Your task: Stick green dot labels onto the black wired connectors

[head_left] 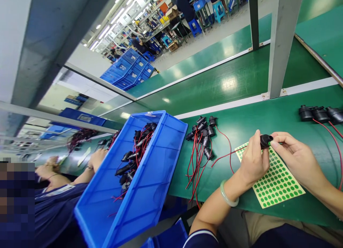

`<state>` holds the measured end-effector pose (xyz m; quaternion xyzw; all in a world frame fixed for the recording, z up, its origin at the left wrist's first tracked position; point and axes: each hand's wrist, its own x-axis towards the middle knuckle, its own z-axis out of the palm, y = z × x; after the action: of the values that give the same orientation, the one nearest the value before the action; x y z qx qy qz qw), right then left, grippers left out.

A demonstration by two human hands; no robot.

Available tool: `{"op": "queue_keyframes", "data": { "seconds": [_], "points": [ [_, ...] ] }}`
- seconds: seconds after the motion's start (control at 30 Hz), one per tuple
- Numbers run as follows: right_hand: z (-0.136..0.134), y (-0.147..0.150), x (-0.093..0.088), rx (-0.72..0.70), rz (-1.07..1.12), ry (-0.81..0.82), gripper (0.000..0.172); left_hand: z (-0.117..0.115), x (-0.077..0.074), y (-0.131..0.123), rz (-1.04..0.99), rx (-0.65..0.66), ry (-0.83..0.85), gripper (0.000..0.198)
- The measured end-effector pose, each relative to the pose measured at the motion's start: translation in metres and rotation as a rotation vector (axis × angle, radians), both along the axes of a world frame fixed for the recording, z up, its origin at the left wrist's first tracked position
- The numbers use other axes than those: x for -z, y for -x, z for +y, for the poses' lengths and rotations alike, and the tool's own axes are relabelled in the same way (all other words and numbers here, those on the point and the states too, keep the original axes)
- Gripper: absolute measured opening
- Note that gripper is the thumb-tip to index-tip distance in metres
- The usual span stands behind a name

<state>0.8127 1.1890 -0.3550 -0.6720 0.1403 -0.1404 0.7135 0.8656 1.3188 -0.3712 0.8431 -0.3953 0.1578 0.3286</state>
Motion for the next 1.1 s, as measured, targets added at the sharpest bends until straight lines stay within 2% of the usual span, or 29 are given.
{"op": "queue_keyframes", "data": {
  "seconds": [0.13, 0.3, 0.57, 0.73, 0.8, 0.9, 0.97, 1.0, 1.1],
  "points": [
    [-0.003, -0.004, 0.001, -0.024, 0.005, -0.053, 0.029, 0.003, 0.0, -0.001, 0.011, 0.022, 0.014, 0.064],
    [-0.017, -0.011, -0.001, -0.17, 0.062, -0.205, 0.046, 0.004, 0.001, -0.003, 0.007, 0.062, 0.021, 0.064],
    [-0.03, -0.012, -0.009, -0.392, 0.038, -0.244, 0.038, 0.004, 0.001, -0.001, -0.018, 0.106, 0.061, 0.069],
    [-0.032, -0.012, -0.007, -0.421, -0.005, -0.27, 0.034, 0.006, -0.002, -0.001, 0.151, 0.115, 0.161, 0.061],
    [-0.029, -0.009, -0.006, -0.339, -0.104, -0.151, 0.025, 0.007, -0.004, -0.001, 0.231, 0.078, 0.2, 0.057],
    [-0.024, -0.002, -0.007, -0.138, -0.315, 0.299, 0.009, 0.008, -0.006, 0.001, 0.287, 0.045, 0.227, 0.053],
    [-0.021, 0.001, -0.007, -0.067, -0.444, 0.602, 0.018, 0.008, -0.007, 0.002, 0.277, 0.047, 0.234, 0.052],
    [-0.021, 0.002, -0.007, -0.063, -0.494, 0.698, 0.023, 0.008, -0.008, 0.002, 0.262, 0.05, 0.236, 0.053],
    [-0.02, 0.002, -0.002, -0.065, -0.572, 0.791, 0.032, 0.007, -0.007, 0.001, 0.194, 0.049, 0.234, 0.053]
  ]
}}
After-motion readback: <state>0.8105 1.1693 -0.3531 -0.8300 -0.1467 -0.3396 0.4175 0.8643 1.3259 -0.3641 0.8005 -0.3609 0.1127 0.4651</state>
